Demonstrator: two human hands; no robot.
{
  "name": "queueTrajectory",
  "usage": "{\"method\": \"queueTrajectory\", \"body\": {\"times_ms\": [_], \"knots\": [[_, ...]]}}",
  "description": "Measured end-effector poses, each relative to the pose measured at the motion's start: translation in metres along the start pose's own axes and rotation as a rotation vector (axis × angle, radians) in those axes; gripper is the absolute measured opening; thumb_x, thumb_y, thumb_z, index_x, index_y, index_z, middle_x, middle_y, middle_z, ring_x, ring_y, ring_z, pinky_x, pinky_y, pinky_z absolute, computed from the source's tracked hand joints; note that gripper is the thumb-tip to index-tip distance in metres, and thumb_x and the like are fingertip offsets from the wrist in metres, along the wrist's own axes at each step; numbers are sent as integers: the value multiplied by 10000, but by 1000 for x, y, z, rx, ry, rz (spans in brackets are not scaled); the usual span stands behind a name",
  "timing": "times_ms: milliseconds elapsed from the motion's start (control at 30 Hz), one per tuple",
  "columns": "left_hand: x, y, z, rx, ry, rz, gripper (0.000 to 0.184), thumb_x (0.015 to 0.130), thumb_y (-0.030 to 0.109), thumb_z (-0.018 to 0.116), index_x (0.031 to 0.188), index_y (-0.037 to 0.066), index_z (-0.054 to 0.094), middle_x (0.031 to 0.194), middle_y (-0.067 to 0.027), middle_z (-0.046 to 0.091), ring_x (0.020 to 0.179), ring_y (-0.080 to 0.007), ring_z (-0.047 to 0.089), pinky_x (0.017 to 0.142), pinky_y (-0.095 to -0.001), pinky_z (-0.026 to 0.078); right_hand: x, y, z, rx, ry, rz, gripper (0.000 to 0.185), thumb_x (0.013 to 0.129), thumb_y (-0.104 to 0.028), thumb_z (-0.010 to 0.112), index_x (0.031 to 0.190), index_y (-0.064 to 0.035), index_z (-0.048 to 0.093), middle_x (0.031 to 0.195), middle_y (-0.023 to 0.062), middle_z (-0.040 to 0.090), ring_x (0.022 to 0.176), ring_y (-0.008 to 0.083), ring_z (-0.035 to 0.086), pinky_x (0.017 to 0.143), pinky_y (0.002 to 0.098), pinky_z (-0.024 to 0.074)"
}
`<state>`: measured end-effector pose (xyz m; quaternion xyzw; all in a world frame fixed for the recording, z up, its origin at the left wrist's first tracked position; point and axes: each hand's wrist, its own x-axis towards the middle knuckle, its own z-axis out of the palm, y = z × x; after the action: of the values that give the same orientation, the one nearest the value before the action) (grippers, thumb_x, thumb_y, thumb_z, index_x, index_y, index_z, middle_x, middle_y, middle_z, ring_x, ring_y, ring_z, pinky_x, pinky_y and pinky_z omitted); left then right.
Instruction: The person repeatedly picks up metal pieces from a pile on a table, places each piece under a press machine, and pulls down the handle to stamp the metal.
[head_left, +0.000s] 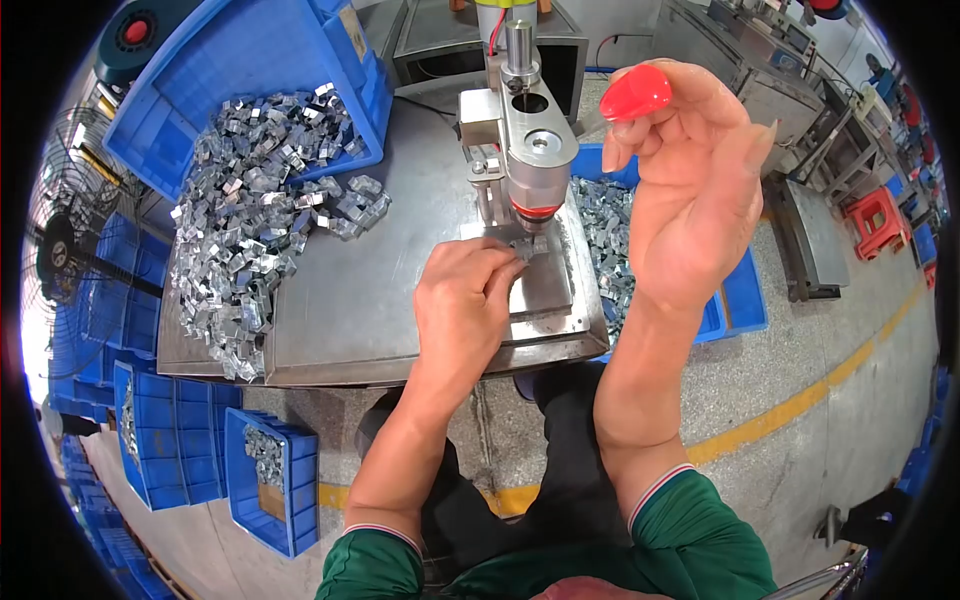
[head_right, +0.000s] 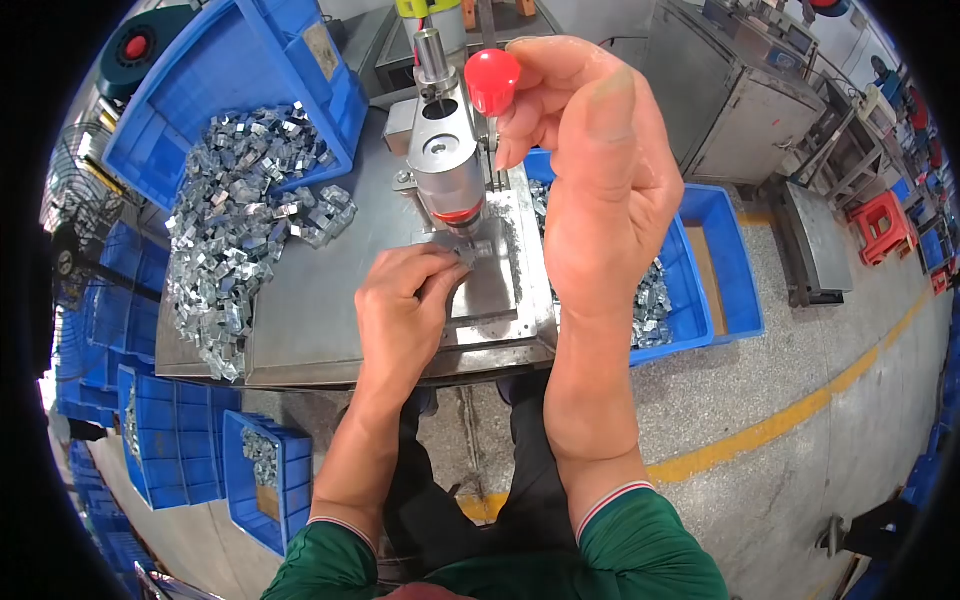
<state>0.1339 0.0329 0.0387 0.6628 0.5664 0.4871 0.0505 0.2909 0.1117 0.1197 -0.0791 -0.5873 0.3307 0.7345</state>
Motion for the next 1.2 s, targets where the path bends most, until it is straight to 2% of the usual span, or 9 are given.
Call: {"method": "queueTrajectory", "body": {"times_ms": [100,400,500,800,1200], "knots": [[0,0,1,5,15,-5,101,798,11,808,894,1,777,946,-133,764,904,-303,697,802,-382,550,1,0,5,83,36,-44,553,1108,-419,487,1193,108,633,989,148,698,745,129,587,671,268,494],[1,0,3,35,22,4,110,797,9,804,903,-5,776,956,-145,763,909,-310,698,807,-388,550,1,-2,7,86,73,-18,557,1112,-426,473,1152,102,644,987,152,700,697,125,579,661,266,489],[1,-1,3,25,21,1,112,796,7,804,904,-5,776,957,-147,763,912,-312,699,809,-388,551,-2,-3,-3,85,-9,17,559,1118,-424,458,1142,102,647,995,155,701,686,124,578,658,265,488],[3,-11,5,-67,-22,35,123,794,1,803,915,7,783,937,-132,767,921,-295,706,816,-381,550,3,0,7,107,51,-33,559,1123,-410,447,1196,112,635,1011,155,703,755,134,594,675,273,495],[4,-8,4,-80,-76,25,138,796,5,801,932,28,795,936,-115,770,911,-268,709,802,-366,555,2,0,5,100,46,-24,533,1121,-395,457,1160,105,637,1036,174,697,750,139,588,695,279,491]]}}
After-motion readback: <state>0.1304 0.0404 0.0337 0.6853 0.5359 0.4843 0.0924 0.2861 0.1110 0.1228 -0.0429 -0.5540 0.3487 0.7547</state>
